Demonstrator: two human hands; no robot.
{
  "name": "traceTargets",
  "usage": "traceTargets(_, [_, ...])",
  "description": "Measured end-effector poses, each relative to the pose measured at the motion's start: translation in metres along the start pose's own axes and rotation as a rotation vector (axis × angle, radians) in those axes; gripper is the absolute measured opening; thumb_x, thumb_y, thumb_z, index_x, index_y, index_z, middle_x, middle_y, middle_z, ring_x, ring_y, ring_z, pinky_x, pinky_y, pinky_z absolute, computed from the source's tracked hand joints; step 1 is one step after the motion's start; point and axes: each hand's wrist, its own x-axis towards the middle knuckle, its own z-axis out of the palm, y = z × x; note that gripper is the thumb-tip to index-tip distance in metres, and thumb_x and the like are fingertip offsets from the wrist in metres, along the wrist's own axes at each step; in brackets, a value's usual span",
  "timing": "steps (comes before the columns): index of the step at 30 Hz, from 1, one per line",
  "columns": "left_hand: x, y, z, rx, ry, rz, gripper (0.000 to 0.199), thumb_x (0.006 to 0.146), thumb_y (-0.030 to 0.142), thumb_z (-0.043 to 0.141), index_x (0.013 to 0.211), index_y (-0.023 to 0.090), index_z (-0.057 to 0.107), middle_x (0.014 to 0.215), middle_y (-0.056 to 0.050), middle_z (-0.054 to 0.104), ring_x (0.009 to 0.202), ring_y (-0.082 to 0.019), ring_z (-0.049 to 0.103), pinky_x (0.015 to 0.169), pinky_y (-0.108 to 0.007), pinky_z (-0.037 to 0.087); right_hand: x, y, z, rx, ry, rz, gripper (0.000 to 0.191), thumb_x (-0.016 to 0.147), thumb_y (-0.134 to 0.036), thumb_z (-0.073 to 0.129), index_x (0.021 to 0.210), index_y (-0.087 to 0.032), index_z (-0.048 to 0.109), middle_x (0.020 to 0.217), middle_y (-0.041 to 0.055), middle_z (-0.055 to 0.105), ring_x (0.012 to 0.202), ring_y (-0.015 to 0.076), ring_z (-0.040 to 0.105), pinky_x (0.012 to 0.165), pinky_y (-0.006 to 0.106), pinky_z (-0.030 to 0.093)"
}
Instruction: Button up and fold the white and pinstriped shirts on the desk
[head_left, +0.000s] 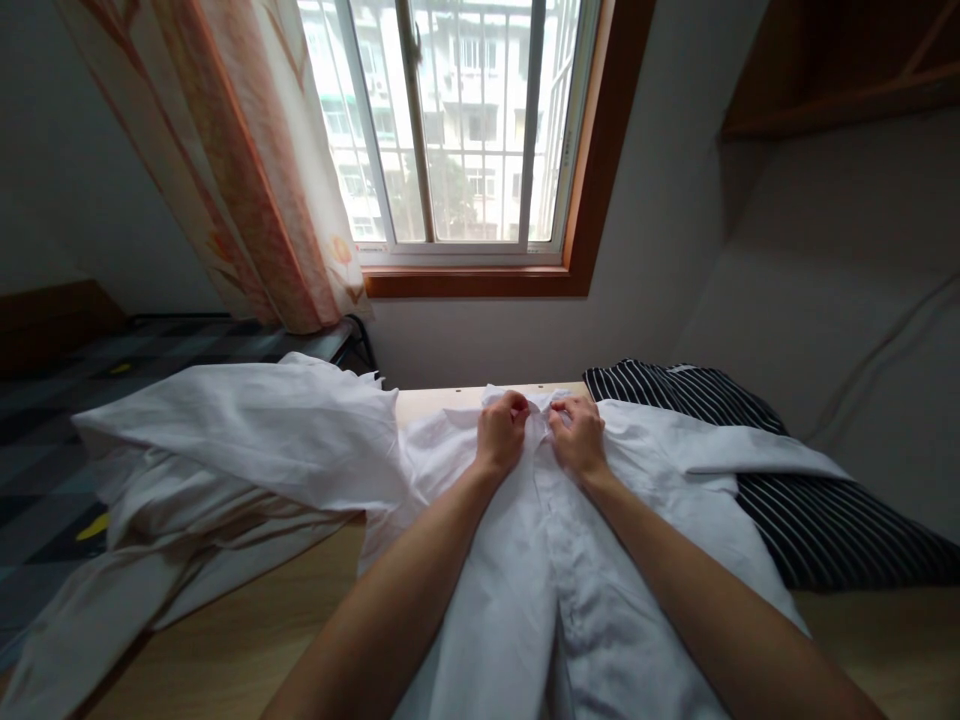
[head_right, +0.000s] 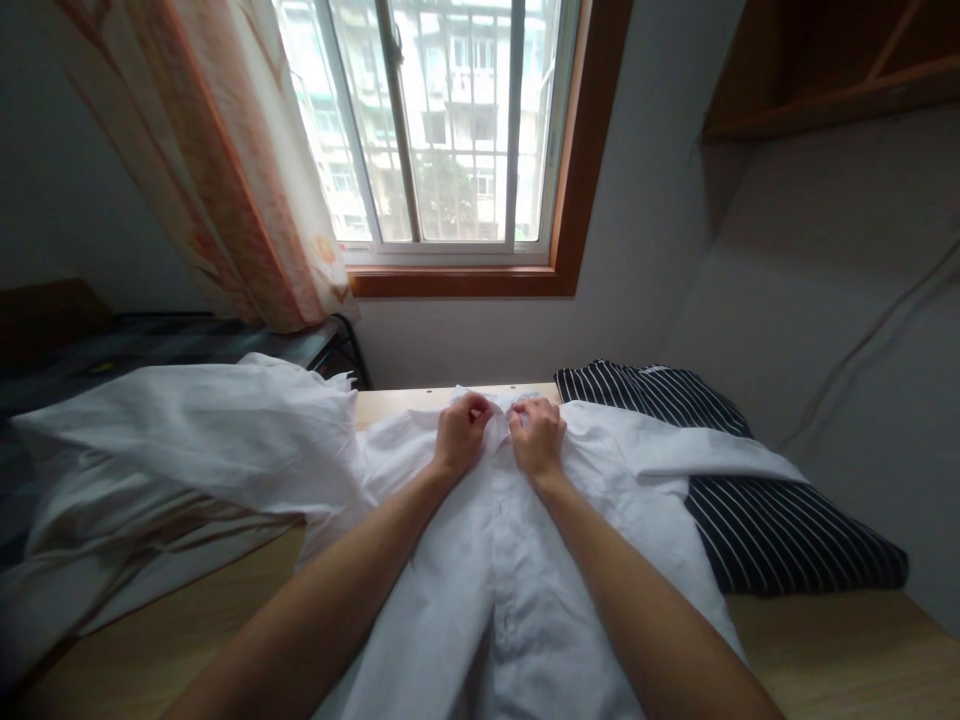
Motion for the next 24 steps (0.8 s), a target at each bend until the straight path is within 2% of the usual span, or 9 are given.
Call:
traceTargets(3, [-0.001,0.001,-0.002,0.096,0.041,-0.008,0.008,0.082,0.011,0.06,0.082,0.019,0.063,0.074,0.0,0.067,0.064,-0.015,0.06,0.066,-0.026,0.044,-0.003,-0.005,-0.004,-0.083,0.036,-0.071,0.021,0.084,-0.027,0.051,0.087,-0.02,0.07,0.101,0.0091,0.062,0.099,0.027,0.053,0.086,0.039,0.038])
traceTargets(6, [-0.003,0.003,-0.004,0.17,0.036,0.018,0.009,0.084,0.012,0.058,0.083,0.02,0.062,0.075,-0.001,0.067,0.064,-0.016,0.06,0.067,-0.027,0.043,-0.006,-0.009,-0.006,-0.132,-0.014,-0.182,0.022,0.085,-0.024,0.049,0.09,-0.02,0.07,0.094,0.008,0.065,0.094,0.0257,0.054,0.087,0.039,0.036])
traceTargets(8, [-0.004,0.004,-0.004,0.174,0.026,0.034,0.008,0.084,0.012,0.058,0.084,0.02,0.061,0.075,-0.001,0.067,0.064,-0.016,0.06,0.067,-0.027,0.043,-0.007,-0.009,-0.005,-0.101,-0.048,-0.204,0.024,0.086,-0.022,0.048,0.091,-0.018,0.07,0.09,0.0074,0.069,0.09,0.0247,0.056,0.087,0.039,0.036])
traceTargets(13, [-0.005,0.004,-0.002,0.117,0.008,0.067,0.007,0.083,0.013,0.06,0.081,0.02,0.06,0.07,0.001,0.065,0.063,-0.015,0.06,0.065,-0.025,0.042,-0.002,0.0,0.001,0.096,-0.037,-0.082,0.028,0.08,-0.021,0.047,0.092,-0.017,0.072,0.095,0.0093,0.073,0.091,0.0252,0.061,0.089,0.038,0.043])
traceTargets(19, [-0.005,0.004,-0.004,0.159,0.021,0.096,0.008,0.083,0.012,0.059,0.082,0.02,0.06,0.071,0.0,0.065,0.065,-0.015,0.059,0.065,-0.026,0.042,0.001,0.009,0.006,0.343,-0.094,0.053,0.032,0.075,-0.026,0.052,0.095,-0.015,0.074,0.094,0.0105,0.075,0.086,0.025,0.067,0.084,0.038,0.051])
traceTargets(24, [-0.007,0.004,-0.004,0.203,0.007,0.217,0.012,0.087,0.013,0.054,0.077,0.02,0.058,0.071,-0.001,0.063,0.066,-0.015,0.057,0.065,-0.025,0.042,0.001,0.011,0.006,0.398,-0.099,0.102,0.033,0.072,-0.028,0.053,0.093,-0.016,0.075,0.095,0.0101,0.075,0.089,0.0257,0.069,0.086,0.039,0.052])
